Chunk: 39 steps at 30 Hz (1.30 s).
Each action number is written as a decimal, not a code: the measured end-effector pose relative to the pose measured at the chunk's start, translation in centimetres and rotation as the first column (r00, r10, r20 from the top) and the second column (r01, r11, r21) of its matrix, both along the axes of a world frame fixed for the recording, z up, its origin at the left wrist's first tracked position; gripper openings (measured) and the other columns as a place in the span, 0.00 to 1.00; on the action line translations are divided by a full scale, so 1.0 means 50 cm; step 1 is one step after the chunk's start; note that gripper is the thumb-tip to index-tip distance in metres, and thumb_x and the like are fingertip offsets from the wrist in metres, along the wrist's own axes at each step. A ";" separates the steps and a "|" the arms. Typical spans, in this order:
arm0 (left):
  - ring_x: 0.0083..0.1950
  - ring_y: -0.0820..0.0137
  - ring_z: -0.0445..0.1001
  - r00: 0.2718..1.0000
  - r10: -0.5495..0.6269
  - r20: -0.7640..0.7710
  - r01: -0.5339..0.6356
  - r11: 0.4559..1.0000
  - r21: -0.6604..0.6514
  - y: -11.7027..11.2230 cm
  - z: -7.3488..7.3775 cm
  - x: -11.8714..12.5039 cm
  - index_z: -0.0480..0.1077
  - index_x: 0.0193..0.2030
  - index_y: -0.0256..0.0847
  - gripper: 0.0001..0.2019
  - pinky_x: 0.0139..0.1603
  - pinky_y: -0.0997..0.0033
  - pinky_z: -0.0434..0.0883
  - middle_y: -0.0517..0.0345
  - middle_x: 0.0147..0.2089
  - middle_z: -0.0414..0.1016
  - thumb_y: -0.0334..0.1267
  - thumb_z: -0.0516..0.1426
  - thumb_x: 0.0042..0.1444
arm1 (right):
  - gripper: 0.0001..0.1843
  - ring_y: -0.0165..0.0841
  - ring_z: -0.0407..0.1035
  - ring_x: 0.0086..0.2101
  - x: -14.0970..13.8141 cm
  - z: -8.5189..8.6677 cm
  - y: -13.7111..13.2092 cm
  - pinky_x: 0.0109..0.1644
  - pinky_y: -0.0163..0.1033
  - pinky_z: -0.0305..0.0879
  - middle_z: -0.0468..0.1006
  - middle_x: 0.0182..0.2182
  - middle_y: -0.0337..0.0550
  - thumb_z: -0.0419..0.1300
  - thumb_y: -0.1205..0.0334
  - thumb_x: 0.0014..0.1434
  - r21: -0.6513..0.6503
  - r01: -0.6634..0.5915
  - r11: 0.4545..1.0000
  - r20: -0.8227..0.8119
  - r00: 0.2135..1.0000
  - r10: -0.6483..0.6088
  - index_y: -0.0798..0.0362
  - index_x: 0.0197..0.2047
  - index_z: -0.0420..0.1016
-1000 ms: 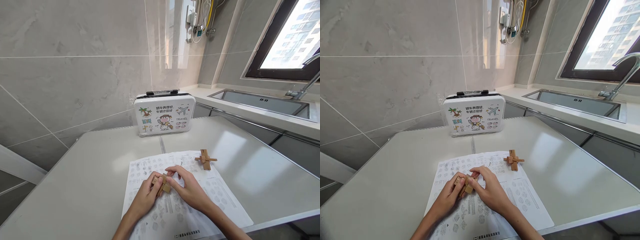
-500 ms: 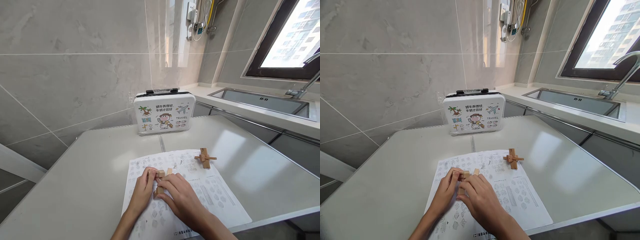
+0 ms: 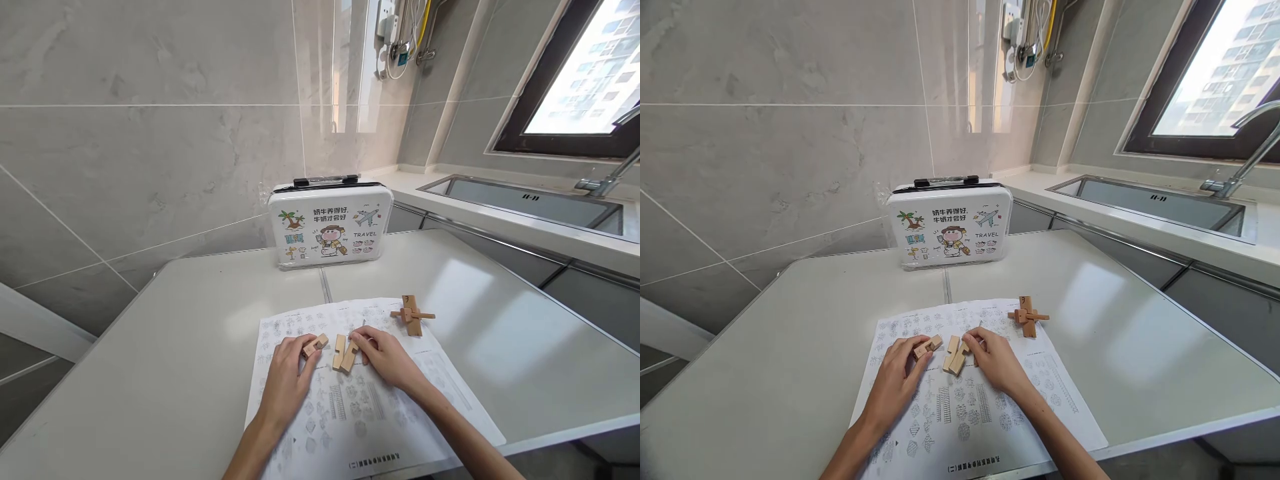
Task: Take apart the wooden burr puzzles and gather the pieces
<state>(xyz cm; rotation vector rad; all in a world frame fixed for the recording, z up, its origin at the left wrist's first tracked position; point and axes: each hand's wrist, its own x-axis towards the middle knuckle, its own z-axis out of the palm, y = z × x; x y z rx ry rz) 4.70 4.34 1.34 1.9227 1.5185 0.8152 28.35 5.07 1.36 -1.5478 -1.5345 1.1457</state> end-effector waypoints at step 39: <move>0.56 0.53 0.75 0.929 -0.205 -0.308 0.287 0.925 0.250 0.140 -0.014 -0.068 0.70 0.60 0.47 0.28 0.56 0.52 0.74 0.51 0.56 0.78 0.56 0.68 0.57 | 0.18 0.40 0.74 0.35 0.057 -0.076 -0.145 0.40 0.41 0.65 0.80 0.33 0.45 0.53 0.46 0.72 0.132 0.140 0.981 -0.040 0.990 -0.136 0.49 0.43 0.76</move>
